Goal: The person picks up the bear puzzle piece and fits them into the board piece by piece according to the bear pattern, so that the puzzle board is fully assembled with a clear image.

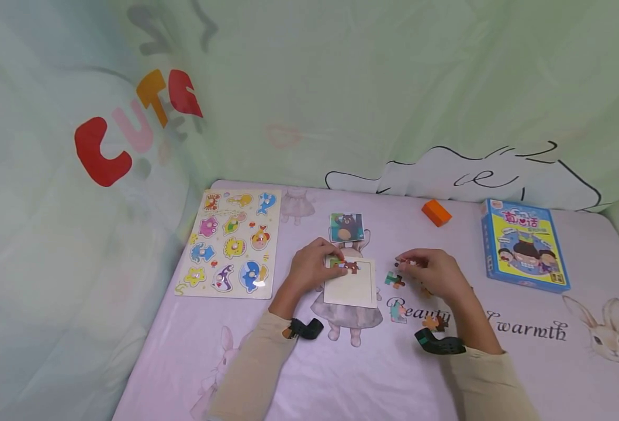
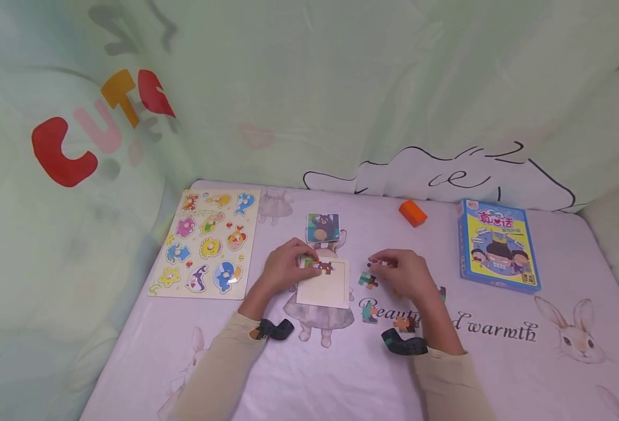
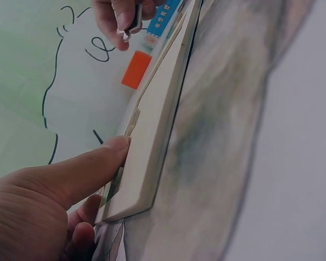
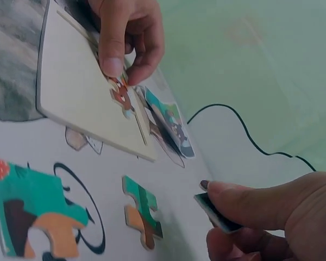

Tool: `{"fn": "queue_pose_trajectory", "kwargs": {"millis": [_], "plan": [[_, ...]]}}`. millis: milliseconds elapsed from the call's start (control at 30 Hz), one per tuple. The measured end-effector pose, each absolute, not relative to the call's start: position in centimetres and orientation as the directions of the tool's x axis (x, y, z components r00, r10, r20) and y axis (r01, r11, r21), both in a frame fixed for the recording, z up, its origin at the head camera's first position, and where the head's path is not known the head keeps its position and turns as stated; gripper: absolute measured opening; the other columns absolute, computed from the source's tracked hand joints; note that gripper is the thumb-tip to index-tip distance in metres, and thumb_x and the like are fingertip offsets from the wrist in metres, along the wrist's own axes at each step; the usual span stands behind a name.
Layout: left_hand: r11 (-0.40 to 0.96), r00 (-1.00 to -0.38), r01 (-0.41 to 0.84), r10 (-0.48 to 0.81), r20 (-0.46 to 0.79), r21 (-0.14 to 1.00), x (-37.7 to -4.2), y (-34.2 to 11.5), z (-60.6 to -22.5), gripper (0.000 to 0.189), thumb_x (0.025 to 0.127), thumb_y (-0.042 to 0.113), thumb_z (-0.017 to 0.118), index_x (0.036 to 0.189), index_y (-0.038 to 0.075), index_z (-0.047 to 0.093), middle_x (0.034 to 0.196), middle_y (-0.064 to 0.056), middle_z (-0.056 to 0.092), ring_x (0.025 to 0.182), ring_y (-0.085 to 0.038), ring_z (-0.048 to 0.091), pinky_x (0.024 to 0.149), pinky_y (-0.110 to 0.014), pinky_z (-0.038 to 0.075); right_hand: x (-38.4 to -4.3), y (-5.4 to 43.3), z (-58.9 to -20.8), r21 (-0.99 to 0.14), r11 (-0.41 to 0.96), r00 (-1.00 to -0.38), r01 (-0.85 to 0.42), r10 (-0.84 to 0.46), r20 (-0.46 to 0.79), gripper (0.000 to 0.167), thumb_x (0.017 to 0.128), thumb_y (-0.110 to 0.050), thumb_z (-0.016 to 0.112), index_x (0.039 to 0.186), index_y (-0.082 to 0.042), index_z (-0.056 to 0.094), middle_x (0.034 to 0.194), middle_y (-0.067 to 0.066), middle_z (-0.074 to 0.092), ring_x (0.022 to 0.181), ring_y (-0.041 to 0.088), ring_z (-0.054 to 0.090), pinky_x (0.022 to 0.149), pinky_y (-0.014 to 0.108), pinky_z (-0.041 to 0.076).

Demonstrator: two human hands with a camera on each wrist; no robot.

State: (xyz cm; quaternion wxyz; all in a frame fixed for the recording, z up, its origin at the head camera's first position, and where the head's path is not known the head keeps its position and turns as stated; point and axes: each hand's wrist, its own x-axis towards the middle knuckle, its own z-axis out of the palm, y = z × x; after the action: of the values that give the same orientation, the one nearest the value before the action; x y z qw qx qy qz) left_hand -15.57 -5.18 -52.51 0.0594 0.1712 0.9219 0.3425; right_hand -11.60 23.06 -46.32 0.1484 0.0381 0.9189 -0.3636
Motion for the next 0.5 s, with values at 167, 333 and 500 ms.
{"fn": "queue_pose_trajectory", "kwargs": {"millis": [167,333,500], "plan": [[0.708,-0.933,0.279,0.359,0.011,0.649,-15.6,-5.2,-52.6,0.027,0.083,0.041,0.084,0.103,0.026,0.076,0.114,0.006,0.065,0.099,-0.013,0.062,0.085,-0.031,0.048,-11.7,22.2,-46.1,-0.667,0.726,-0.955,0.171,-0.046,-0.294,0.031,0.092,-0.033,0.076,0.114,-0.012,0.069,0.091,0.010,0.063,0.089,0.027,0.053,0.063,0.029,0.047],[0.708,-0.933,0.278,0.359,0.008,0.650,-15.6,-5.2,-52.6,0.027,0.083,0.042,0.084,0.103,0.027,0.076,0.114,0.007,0.065,0.100,-0.013,0.063,0.085,-0.030,0.048,-11.7,21.4,-46.3,-0.678,0.722,-0.958,0.139,-0.074,-0.275,0.028,0.092,-0.033,0.077,0.112,-0.014,0.074,0.090,0.007,0.065,0.087,0.025,0.055,0.068,0.028,0.047],[0.705,-0.933,0.277,0.361,0.006,0.653,-15.6,-5.2,-52.6,0.027,0.083,0.042,0.084,0.104,0.026,0.076,0.115,0.006,0.065,0.101,-0.013,0.063,0.085,-0.031,0.048,-11.6,20.6,-46.6,-0.693,0.712,-0.955,0.115,-0.112,-0.274,0.028,0.093,-0.025,0.076,0.118,-0.012,0.075,0.093,0.008,0.068,0.085,0.024,0.057,0.069,0.026,0.050]]}}
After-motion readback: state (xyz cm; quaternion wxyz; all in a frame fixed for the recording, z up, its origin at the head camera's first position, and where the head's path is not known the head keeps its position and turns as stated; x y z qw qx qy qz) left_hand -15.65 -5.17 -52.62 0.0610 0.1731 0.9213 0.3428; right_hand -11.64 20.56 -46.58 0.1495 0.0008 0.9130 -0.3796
